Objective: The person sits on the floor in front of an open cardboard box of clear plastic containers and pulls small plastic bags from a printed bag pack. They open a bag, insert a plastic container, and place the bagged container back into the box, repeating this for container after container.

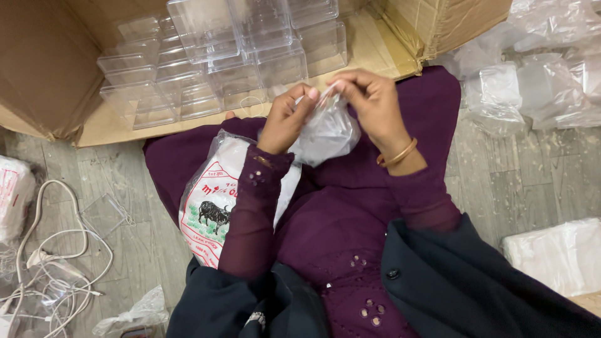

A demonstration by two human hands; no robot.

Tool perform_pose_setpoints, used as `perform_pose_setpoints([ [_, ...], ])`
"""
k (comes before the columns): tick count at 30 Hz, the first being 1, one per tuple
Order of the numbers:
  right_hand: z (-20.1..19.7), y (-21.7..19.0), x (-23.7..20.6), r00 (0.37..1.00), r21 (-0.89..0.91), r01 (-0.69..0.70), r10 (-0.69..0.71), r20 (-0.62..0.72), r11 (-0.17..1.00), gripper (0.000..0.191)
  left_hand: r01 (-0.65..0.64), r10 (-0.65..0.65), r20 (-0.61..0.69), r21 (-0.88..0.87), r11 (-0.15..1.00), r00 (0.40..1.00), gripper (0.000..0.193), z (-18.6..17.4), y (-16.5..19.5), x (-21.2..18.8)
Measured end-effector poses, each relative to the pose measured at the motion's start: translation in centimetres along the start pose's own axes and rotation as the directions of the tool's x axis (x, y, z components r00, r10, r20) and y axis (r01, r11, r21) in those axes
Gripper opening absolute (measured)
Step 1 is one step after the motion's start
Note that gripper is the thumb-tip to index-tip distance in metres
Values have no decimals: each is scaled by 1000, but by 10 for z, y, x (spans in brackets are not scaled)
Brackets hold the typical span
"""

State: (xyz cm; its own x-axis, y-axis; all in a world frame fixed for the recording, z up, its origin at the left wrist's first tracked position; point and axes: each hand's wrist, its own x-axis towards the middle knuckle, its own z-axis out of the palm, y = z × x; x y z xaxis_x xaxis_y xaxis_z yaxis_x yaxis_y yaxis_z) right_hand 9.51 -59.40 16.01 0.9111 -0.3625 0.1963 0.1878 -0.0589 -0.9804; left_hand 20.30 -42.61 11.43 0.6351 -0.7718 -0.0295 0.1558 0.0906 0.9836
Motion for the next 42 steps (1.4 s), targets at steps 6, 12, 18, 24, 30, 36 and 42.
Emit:
perform_pose_setpoints([
  [6, -7, 26, 5, 892, 552, -434, 255, 373, 711, 30, -6, 19, 22, -463, 886, 1000, 33, -46, -3, -7],
  [12, -5, 49, 53, 985, 727, -167, 88, 145, 666, 11, -113, 131, -187, 102, 988, 974, 28, -90, -11, 18],
  [18, 28, 81, 98, 945, -727, 237, -328, 18, 645, 30, 160, 462, -350, 902, 400, 815, 28, -69, -16, 33],
  [24, 21, 68, 56, 937, -645, 269, -350, 3, 715, 36, -73, 427, -412, 646, 760, 805, 20, -58, -23, 27],
  [30, -21, 88, 20, 967, -184, -161, 118, -226, 970, 12, -136, 123, -265, -32, 990, 956, 13, -47, -67, 26],
  [36, -34, 126, 5, 970, -763, 143, -241, -18, 630, 7, 74, 233, -345, 684, 725, 909, 23, -37, -90, 19],
  [42, -41, 64, -10, 814, 552, -580, 449, 369, 598, 53, -111, 259, -190, 563, 819, 947, 33, -8, -59, 48],
])
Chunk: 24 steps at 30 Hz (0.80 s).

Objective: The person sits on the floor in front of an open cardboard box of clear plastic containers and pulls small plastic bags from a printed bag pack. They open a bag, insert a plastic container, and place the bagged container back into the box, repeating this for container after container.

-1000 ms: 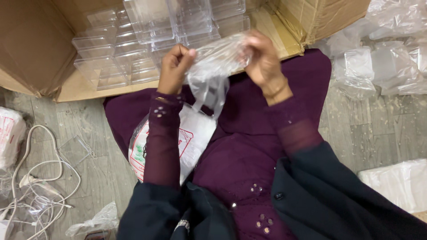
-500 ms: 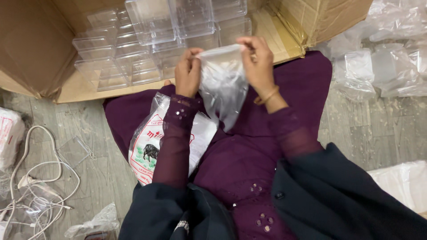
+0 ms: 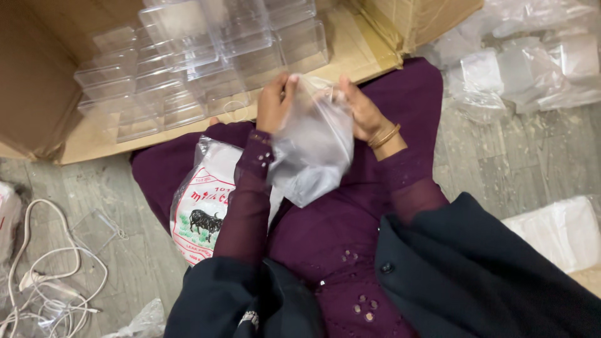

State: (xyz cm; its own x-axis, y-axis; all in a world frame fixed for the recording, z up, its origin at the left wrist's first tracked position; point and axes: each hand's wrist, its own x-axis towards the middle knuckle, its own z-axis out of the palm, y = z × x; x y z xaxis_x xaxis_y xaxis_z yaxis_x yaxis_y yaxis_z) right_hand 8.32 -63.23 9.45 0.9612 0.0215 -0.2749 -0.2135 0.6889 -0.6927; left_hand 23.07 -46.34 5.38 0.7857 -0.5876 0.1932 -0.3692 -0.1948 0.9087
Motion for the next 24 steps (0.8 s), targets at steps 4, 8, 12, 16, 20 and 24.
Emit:
perform_pose_setpoints([
  [4, 11, 11, -29, 955, -397, 276, -203, 217, 875, 37, -48, 60, 95, -125, 991, 994, 34, 24, 28, 8],
  [8, -72, -4, -67, 843, -1, 489, -472, -257, 872, 35, 126, -73, 165, -337, 933, 984, 29, 29, 35, 1],
  [12, -206, -54, -123, 344, -152, 804, -658, -670, 575, 40, 152, -80, 171, -465, 872, 982, 29, 20, 30, -6],
  [16, -255, -67, -147, 297, -171, 796, -621, -725, 580, 47, 223, -153, 174, -518, 826, 973, 26, 17, 33, -9],
  [20, -215, -72, -119, 248, -365, 695, -683, -686, 620, 46, 189, -149, 119, -508, 840, 982, 25, 12, 42, -11],
  [24, -72, -48, -80, 505, -768, 409, -824, -259, 492, 43, 96, -121, -35, -409, 908, 992, 27, 10, 51, -13],
])
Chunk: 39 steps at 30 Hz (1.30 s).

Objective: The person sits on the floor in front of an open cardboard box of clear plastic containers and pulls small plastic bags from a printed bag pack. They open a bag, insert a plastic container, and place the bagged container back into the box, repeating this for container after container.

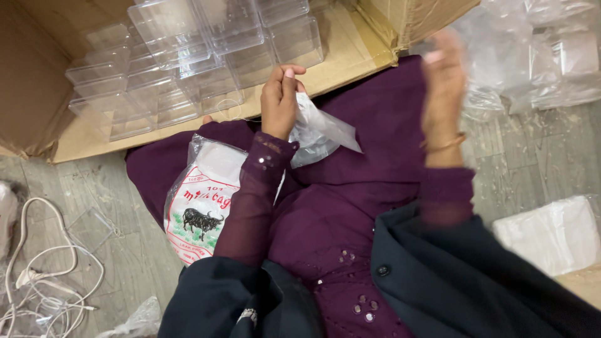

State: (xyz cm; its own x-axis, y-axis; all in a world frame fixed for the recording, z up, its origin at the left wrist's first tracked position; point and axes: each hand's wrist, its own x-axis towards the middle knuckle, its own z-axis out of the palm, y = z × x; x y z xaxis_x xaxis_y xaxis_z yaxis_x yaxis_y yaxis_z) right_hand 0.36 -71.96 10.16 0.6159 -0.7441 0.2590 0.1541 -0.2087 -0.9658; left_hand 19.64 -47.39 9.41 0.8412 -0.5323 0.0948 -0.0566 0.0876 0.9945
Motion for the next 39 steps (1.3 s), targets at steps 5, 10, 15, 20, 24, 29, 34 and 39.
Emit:
perform_pose_setpoints([
  [5, 118, -83, -54, 826, -135, 81, 9, 564, 987, 41, -95, 102, -144, 51, 994, 984, 28, -3, 5, -4],
  [10, 144, -77, -41, 824, -52, -248, 238, 515, 967, 15, -142, 142, 3, 33, 989, 990, 35, -34, 16, -6],
  [15, 134, -61, -28, 792, -86, -214, 225, 568, 973, 11, 72, -2, 318, -209, 975, 948, 40, -51, 30, -2],
  [20, 143, -66, -20, 787, -17, -221, 189, 587, 975, 13, 61, 15, 260, -283, 957, 965, 40, -55, 33, 0],
  [24, 143, -71, -9, 824, -12, -215, 188, 535, 977, 14, -44, 53, 33, -218, 975, 998, 19, -62, 26, 4],
  [29, 151, -71, -9, 842, -47, -133, 138, 521, 990, 10, -31, 38, 8, -417, 908, 999, 15, -64, 19, 4],
  [34, 173, -64, -3, 867, 149, -224, 127, 482, 963, 10, 30, -26, 16, -366, 930, 1000, 18, -71, 17, 5],
  [39, 200, -46, 8, 630, 237, -596, 263, 731, 767, 25, 69, 16, 154, -530, 845, 988, 26, -100, 24, 10],
])
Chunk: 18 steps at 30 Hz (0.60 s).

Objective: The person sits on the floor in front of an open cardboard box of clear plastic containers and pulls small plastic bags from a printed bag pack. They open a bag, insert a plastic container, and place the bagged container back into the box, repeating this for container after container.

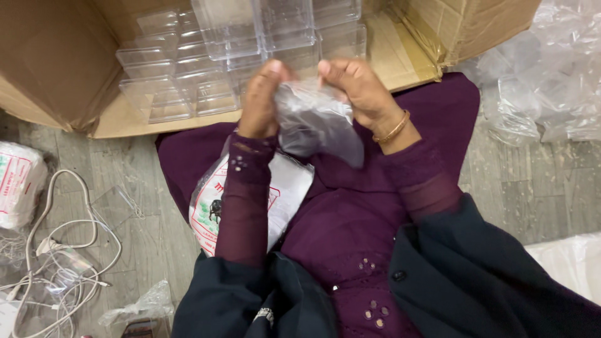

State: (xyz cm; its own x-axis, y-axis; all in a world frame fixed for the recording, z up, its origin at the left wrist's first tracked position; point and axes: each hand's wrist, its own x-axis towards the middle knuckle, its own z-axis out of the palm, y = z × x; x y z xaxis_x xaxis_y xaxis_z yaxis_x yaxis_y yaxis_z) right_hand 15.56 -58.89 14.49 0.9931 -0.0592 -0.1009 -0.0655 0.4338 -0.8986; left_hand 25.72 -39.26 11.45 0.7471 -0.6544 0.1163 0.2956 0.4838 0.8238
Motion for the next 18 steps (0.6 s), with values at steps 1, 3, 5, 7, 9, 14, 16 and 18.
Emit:
perform_pose_setpoints([
  [1, 0, 2, 4, 994, -21, -69, 71, 88, 997, 34, 15, -16, -31, -50, 999, 999, 24, -8, 9, 0],
  [3, 0, 4, 11, 998, 128, 25, -33, 61, 991, 32, 40, -54, -87, -150, 988, 995, 21, -27, 32, -3],
  [5, -1, 0, 22, 985, 297, 115, -148, 91, 948, 28, 65, -63, -26, 48, 997, 998, 24, -44, 52, 3],
  [7, -4, -9, 40, 945, 488, 179, -287, 156, 854, 24, -8, 5, 7, 373, 928, 1000, 28, -51, 57, 18],
  [9, -9, -18, 63, 955, 306, 267, -293, 40, 914, 9, -152, 150, 70, 746, 649, 986, 34, -52, 57, 39],
  [14, -23, -26, 125, 687, -795, 492, -719, 103, 355, 20, -79, 440, 13, 988, 131, 898, 19, -34, 37, 95],
  [16, -27, -26, 134, 589, -937, 350, -780, 213, 9, 32, 20, 445, -29, 999, 25, 895, 31, -31, 33, 105],
  [18, -27, -26, 131, 709, -930, 347, -684, 173, 124, 40, 17, 509, 31, 996, -90, 860, 35, -28, 31, 108],
])
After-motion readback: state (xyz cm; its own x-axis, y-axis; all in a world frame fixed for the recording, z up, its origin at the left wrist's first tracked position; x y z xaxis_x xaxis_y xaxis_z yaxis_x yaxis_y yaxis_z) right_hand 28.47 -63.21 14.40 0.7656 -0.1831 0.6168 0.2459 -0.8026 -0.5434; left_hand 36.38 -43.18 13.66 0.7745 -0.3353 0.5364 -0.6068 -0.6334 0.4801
